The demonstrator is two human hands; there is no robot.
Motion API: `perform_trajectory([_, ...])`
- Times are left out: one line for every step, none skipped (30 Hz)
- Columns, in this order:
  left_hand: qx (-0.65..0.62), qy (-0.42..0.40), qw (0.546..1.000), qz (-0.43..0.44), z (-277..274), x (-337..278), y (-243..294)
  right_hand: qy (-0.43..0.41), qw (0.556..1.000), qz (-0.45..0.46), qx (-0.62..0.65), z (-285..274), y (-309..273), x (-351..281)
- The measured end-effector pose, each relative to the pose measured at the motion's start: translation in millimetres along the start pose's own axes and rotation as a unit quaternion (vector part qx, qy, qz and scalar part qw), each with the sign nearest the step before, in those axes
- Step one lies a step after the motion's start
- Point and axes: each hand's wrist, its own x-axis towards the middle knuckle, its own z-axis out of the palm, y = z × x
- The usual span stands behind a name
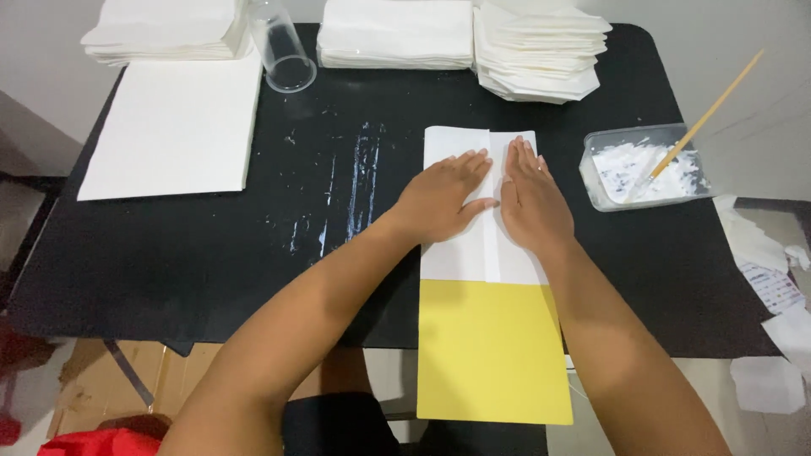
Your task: The person folds a white sheet of paper over a yellow template on a black table. They use a wooden stick to apply a white paste to the paper edges and then fold the paper over the template, pressing it down to secure the shape.
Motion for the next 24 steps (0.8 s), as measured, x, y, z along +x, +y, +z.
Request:
perform_trajectory([0.004,0.009,1.0,-0.003,1.3,3.2,-4.2,0.003,1.0,-0.009,0.003,1.0,-0.4,-0.4])
perform_trajectory([0.004,0.009,1.0,-0.002,2.0,8.2,-7.3,0.004,1.0,-0.008,0.003,0.6,-0.2,-0.4])
perform_trajectory([0.015,0.01,1.0,-0.001,2.7,12.5,-10.9,0.004,1.0,-0.005,0.001,0.8,-0.5,0.0])
perform_trajectory([0.027,0.011,1.0,0.0,3.4,16.7,-14.5,0.004,1.0,-0.003,0.0,1.0,-0.9,0.2])
perform_trajectory([0.026,0.01,1.0,0.0,2.0,19.8,-15.8,0.004,1.0,-0.002,0.0,2.6,1.5,1.3])
perform_trajectory([0.023,0.012,1.0,0.0,0.5,22.8,-16.9,0.005,1.0,-0.007,0.0,4.3,3.8,2.2])
perform_trajectory([0.02,0.014,1.0,0.001,-1.0,26.2,-17.6,0.008,1.0,-0.011,0.0,5.4,6.4,2.9])
perform_trajectory([0.019,0.013,1.0,0.002,0.8,31.7,-20.5,0.008,1.0,-0.01,0.0,5.3,7.1,2.5])
perform_trajectory([0.026,0.012,1.0,-0.002,1.4,37.4,-23.9,0.007,1.0,-0.011,0.009,4.8,7.1,3.1])
perform_trajectory([0.034,0.01,0.999,-0.007,2.0,42.9,-27.3,0.006,1.0,-0.013,0.017,4.4,7.0,3.6])
perform_trajectory([0.034,0.01,0.999,-0.006,1.2,45.7,-28.2,0.006,1.0,-0.012,0.017,3.4,4.5,1.9])
perform_trajectory([0.037,0.015,0.999,-0.013,0.4,48.3,-29.1,0.007,1.0,-0.009,0.01,2.6,1.9,0.1])
perform_trajectory([0.042,0.021,0.999,-0.019,-1.2,51.6,-30.2,0.01,1.0,-0.006,0.002,1.0,-0.8,-1.0])
perform_trajectory([0.042,0.022,0.999,-0.018,-0.6,54.2,-30.5,0.011,1.0,-0.006,0.001,0.8,-2.0,-0.1])
perform_trajectory([0.05,0.023,0.998,-0.028,1.1,56.2,-30.0,0.013,1.0,-0.002,0.003,0.7,-2.8,-0.4])
perform_trajectory([0.057,0.024,0.997,-0.037,2.9,58.2,-29.5,0.015,1.0,0.002,0.005,0.8,-3.6,-0.9])
perform_trajectory([0.057,0.025,0.997,-0.038,3.7,54.8,-24.7,0.015,1.0,0.001,0.005,0.7,-2.7,-1.7])
perform_trajectory([0.071,0.024,0.997,-0.031,4.4,51.3,-19.9,0.015,1.0,-0.005,0.005,0.6,-1.8,-2.6])
perform_trajectory([0.086,0.024,0.996,-0.023,4.4,47.7,-15.8,0.016,1.0,-0.012,0.006,0.7,-1.5,-2.7])
perform_trajectory([0.087,0.024,0.996,-0.025,4.5,41.0,-12.3,0.016,1.0,-0.014,0.006,2.4,2.9,1.0])
perform_trajectory([0.091,0.016,0.996,-0.011,6.1,33.7,-8.0,0.012,1.0,-0.019,0.009,5.2,7.8,2.8])
perform_trajectory([0.095,0.008,0.995,0.004,7.9,26.5,-3.8,0.009,1.0,-0.024,0.012,8.3,12.8,4.7])
perform_trajectory([0.094,0.005,0.996,0.002,12.8,19.6,1.3,0.007,1.0,-0.024,0.013,8.3,12.0,4.2])
perform_trajectory([0.09,-0.001,0.996,0.016,17.7,12.5,6.4,0.001,1.0,-0.021,-0.012,8.4,11.2,3.7])
